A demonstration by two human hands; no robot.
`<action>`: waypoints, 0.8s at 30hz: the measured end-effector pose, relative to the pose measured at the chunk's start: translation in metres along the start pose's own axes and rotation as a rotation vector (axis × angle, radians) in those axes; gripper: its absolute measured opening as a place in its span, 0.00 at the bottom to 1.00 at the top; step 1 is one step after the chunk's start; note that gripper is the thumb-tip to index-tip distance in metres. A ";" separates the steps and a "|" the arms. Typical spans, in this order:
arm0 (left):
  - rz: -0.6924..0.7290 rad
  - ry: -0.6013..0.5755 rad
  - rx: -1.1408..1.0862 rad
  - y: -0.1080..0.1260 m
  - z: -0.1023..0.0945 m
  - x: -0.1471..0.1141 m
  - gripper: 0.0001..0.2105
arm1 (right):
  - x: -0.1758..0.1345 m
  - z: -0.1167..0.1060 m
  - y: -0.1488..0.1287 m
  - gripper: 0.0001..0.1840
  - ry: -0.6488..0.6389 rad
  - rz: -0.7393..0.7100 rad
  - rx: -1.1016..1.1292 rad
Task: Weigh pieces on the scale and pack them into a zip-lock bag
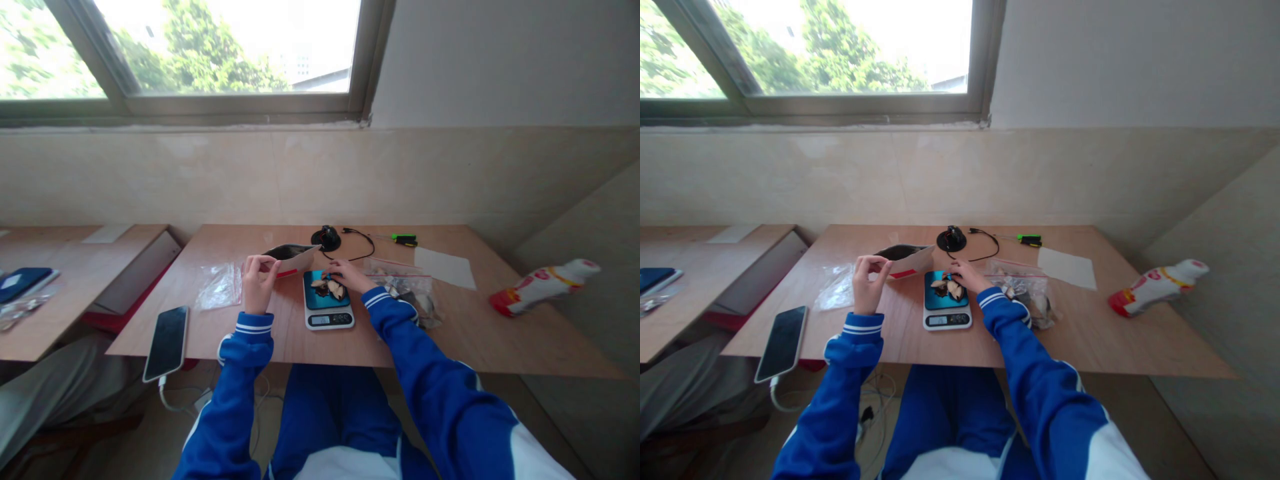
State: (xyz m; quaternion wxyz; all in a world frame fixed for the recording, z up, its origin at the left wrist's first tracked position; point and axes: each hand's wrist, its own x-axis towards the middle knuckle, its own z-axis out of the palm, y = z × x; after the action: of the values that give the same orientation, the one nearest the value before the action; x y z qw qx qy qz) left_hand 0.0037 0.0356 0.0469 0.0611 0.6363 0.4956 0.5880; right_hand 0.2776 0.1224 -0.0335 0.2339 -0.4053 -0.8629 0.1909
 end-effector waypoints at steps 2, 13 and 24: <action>0.000 -0.005 -0.003 -0.001 0.000 0.000 0.08 | -0.002 0.001 0.002 0.13 0.009 0.010 0.000; 0.005 -0.008 0.002 0.000 0.001 -0.001 0.08 | 0.008 -0.044 -0.060 0.16 0.317 0.043 0.206; 0.069 -0.033 -0.004 0.003 0.001 -0.010 0.04 | 0.056 -0.080 -0.168 0.17 -0.087 -0.316 0.271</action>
State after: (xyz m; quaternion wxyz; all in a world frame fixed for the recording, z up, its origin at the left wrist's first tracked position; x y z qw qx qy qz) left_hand 0.0085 0.0275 0.0419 0.0500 0.6625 0.4709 0.5803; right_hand 0.1887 0.0773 0.1331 0.2758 -0.2213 -0.8915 0.2833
